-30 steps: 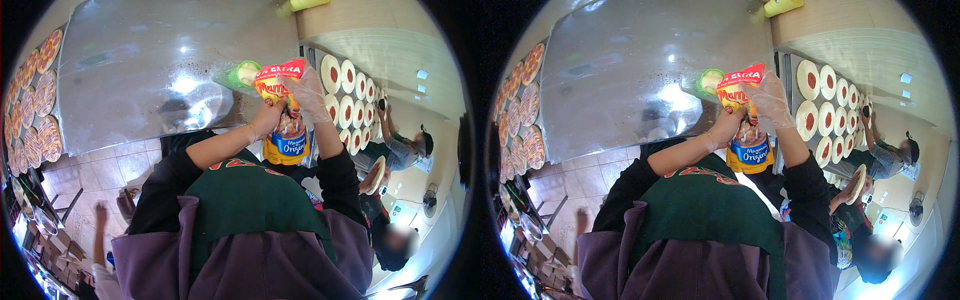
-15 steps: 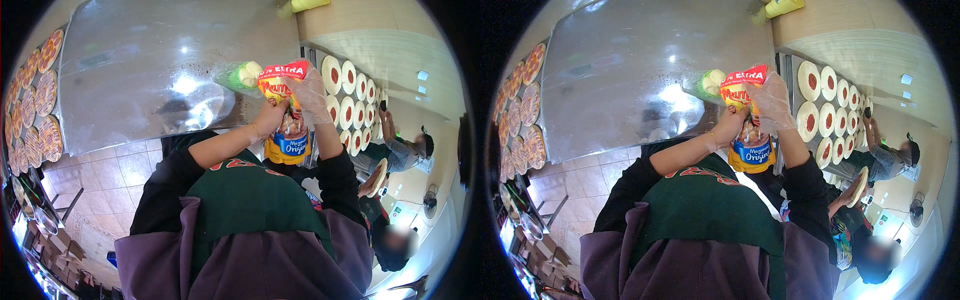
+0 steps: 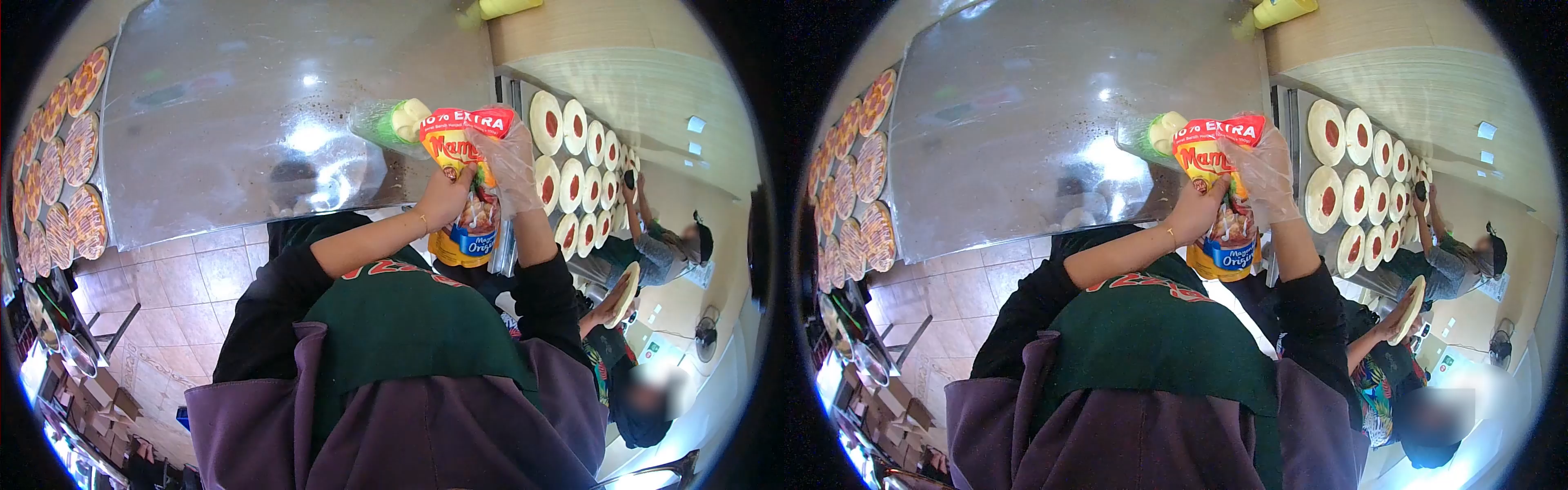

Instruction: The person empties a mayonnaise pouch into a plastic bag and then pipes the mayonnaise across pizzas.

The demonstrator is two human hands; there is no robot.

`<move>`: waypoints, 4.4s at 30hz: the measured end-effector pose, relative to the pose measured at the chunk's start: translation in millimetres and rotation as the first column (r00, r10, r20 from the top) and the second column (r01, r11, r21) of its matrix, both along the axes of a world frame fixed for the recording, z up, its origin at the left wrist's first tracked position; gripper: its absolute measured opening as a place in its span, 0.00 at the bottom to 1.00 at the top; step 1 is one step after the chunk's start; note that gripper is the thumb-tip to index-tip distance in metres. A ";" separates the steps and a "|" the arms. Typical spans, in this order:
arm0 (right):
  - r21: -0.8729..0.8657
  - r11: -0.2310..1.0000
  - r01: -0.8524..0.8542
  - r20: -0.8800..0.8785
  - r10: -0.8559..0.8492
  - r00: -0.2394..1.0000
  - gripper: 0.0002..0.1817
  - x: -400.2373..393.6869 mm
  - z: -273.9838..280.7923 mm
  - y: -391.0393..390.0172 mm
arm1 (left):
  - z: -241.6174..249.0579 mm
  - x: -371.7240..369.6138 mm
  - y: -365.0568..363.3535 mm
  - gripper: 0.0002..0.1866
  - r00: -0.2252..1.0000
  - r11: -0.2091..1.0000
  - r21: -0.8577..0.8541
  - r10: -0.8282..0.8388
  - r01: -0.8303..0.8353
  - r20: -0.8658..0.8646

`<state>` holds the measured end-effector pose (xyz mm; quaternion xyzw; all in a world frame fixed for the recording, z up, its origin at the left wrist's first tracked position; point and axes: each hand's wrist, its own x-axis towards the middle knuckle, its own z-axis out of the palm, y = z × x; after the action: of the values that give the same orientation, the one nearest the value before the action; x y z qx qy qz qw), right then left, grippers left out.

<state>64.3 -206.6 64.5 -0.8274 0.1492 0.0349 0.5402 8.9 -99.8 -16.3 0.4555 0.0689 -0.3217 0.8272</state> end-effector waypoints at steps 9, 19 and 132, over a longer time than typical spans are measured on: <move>0.200 0.968 0.150 0.016 -0.157 0.987 0.23 -4.8 -20.0 -15.6 | -6.7 12.7 6.5 0.17 0.989 0.988 0.145 -0.065 0.046 0.135; 0.497 0.830 0.254 -0.008 -0.288 0.957 0.24 -56.4 -18.5 -27.2 | 8.0 12.9 56.7 0.23 0.807 0.845 0.494 -0.432 0.206 0.403; -0.442 0.890 0.107 0.335 0.054 0.941 0.23 -20.7 34.2 7.2 | 71.7 201.4 122.3 0.21 0.066 0.807 0.535 -0.537 -0.251 0.841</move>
<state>43.6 -199.3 98.8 -0.9220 0.0697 -0.1508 0.3498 210.4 22.5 55.3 0.7706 -0.4671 0.0239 0.4329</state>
